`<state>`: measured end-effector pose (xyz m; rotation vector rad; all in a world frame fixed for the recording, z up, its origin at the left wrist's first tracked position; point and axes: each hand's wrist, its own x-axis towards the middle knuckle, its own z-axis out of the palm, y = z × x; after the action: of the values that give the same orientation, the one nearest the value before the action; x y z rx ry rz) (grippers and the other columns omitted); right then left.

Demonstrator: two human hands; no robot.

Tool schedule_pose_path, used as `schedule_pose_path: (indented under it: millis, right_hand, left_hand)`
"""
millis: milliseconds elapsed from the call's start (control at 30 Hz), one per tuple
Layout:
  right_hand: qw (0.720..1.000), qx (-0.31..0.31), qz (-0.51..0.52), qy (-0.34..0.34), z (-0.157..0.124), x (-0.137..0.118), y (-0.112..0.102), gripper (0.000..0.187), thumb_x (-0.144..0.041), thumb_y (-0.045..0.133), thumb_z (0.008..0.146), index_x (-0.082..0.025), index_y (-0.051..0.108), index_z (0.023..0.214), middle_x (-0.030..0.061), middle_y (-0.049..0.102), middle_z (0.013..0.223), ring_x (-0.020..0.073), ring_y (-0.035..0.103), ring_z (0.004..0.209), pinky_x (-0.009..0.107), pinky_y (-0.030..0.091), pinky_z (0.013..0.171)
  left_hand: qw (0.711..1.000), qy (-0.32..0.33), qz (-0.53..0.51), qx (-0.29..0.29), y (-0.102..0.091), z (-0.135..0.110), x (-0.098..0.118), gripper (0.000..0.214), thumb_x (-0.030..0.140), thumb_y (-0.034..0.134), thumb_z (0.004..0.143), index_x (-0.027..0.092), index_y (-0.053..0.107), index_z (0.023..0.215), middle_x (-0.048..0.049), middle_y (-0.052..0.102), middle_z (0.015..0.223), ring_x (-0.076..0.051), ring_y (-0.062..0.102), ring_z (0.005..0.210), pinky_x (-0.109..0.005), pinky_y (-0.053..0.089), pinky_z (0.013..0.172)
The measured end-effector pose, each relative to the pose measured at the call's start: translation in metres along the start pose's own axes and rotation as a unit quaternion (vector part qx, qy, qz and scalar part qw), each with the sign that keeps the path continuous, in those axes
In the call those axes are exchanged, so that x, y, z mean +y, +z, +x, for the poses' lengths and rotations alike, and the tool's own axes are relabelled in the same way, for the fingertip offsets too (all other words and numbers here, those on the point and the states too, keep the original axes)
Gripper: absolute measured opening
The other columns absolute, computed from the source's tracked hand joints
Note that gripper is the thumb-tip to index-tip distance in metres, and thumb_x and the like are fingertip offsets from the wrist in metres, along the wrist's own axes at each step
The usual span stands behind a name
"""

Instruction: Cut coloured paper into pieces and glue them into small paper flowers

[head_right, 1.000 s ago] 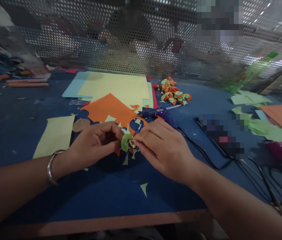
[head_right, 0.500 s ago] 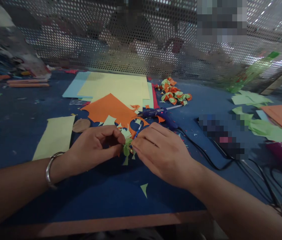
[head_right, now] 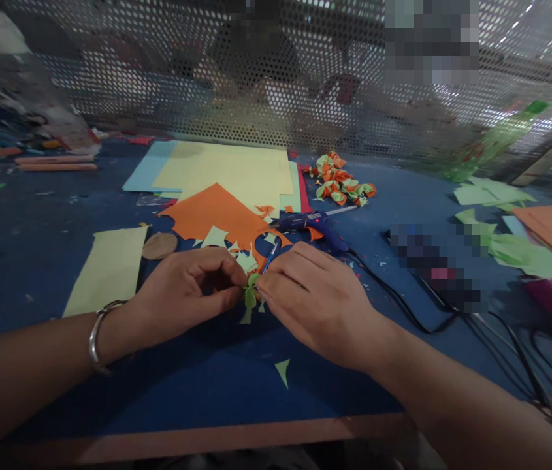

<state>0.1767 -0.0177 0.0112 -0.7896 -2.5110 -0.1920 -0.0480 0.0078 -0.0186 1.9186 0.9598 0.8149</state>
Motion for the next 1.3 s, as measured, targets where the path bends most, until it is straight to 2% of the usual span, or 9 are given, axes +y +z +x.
schedule_pose_path:
  millis: [233, 433, 567, 733, 967, 1167, 1300]
  right_hand:
    - [1.000, 0.008, 0.017, 0.020, 0.000, 0.001, 0.000, 0.008, -0.014, 0.061, 0.094, -0.017, 0.068, 0.096, 0.0070, 0.074, 0.089, 0.0195, 0.064, 0.082, 0.037, 0.053, 0.081]
    - [0.996, 0.040, 0.056, 0.065, -0.003, 0.002, 0.001, 0.013, -0.015, 0.067, 0.091, -0.017, 0.068, 0.103, 0.0063, 0.075, 0.091, 0.0193, 0.066, 0.086, 0.034, 0.054, 0.082]
    - [0.987, 0.054, 0.093, 0.122, -0.003, 0.001, 0.000, 0.013, -0.014, 0.067, 0.090, -0.019, 0.068, 0.103, 0.0052, 0.074, 0.091, 0.0173, 0.069, 0.086, 0.031, 0.056, 0.081]
    - [0.969, 0.038, 0.149, 0.191, -0.001, -0.004, 0.001, 0.016, -0.013, 0.069, 0.088, -0.020, 0.069, 0.103, 0.0033, 0.076, 0.094, 0.0141, 0.072, 0.080, 0.024, 0.058, 0.071]
    - [0.929, 0.037, 0.251, 0.270, 0.004, -0.009, 0.001, 0.013, -0.015, 0.071, 0.087, -0.019, 0.069, 0.099, 0.0000, 0.076, 0.086, 0.0098, 0.070, 0.067, 0.018, 0.057, 0.061]
    - [0.907, 0.040, 0.295, 0.298, 0.006, -0.010, 0.001, 0.011, -0.016, 0.072, 0.086, -0.018, 0.070, 0.097, 0.0001, 0.076, 0.084, 0.0082, 0.068, 0.062, 0.016, 0.054, 0.053]
    - [0.903, 0.045, 0.304, 0.300, 0.005, -0.010, 0.003, 0.009, -0.016, 0.072, 0.086, -0.018, 0.069, 0.095, -0.0002, 0.075, 0.083, 0.0068, 0.063, 0.055, 0.016, 0.051, 0.048]
  left_hand:
    - [0.998, -0.042, -0.056, -0.009, 0.002, 0.004, -0.006, 0.002, 0.017, 0.068, 0.078, 0.017, 0.066, 0.078, -0.0012, 0.069, 0.077, -0.011, 0.062, 0.063, -0.021, 0.049, 0.059]
    - [0.986, -0.097, -0.136, -0.017, 0.003, 0.005, -0.008, 0.011, 0.023, 0.071, 0.079, 0.016, 0.063, 0.077, -0.0025, 0.069, 0.076, -0.013, 0.064, 0.063, -0.023, 0.053, 0.059]
    - [0.986, -0.071, -0.151, 0.019, 0.003, 0.008, -0.007, 0.009, 0.021, 0.072, 0.076, 0.017, 0.063, 0.075, -0.0020, 0.067, 0.074, -0.014, 0.064, 0.068, -0.025, 0.053, 0.063]
    - [0.985, -0.026, -0.163, 0.059, 0.003, 0.006, -0.005, 0.008, 0.017, 0.071, 0.076, 0.017, 0.064, 0.075, -0.0033, 0.069, 0.081, -0.015, 0.064, 0.075, -0.027, 0.054, 0.068]
    - [0.992, 0.009, -0.099, 0.077, 0.002, 0.001, 0.000, 0.006, 0.016, 0.069, 0.079, 0.018, 0.066, 0.075, -0.0047, 0.073, 0.086, -0.017, 0.068, 0.079, -0.027, 0.055, 0.070]
    - [0.995, 0.037, -0.018, 0.087, 0.001, 0.000, 0.003, 0.009, 0.012, 0.066, 0.079, 0.018, 0.065, 0.073, -0.0034, 0.074, 0.087, -0.016, 0.068, 0.080, -0.026, 0.053, 0.072]
    - [0.996, 0.042, 0.004, 0.084, 0.001, 0.000, 0.003, 0.009, 0.011, 0.065, 0.080, 0.018, 0.066, 0.074, -0.0033, 0.073, 0.085, -0.016, 0.068, 0.079, -0.026, 0.052, 0.072]
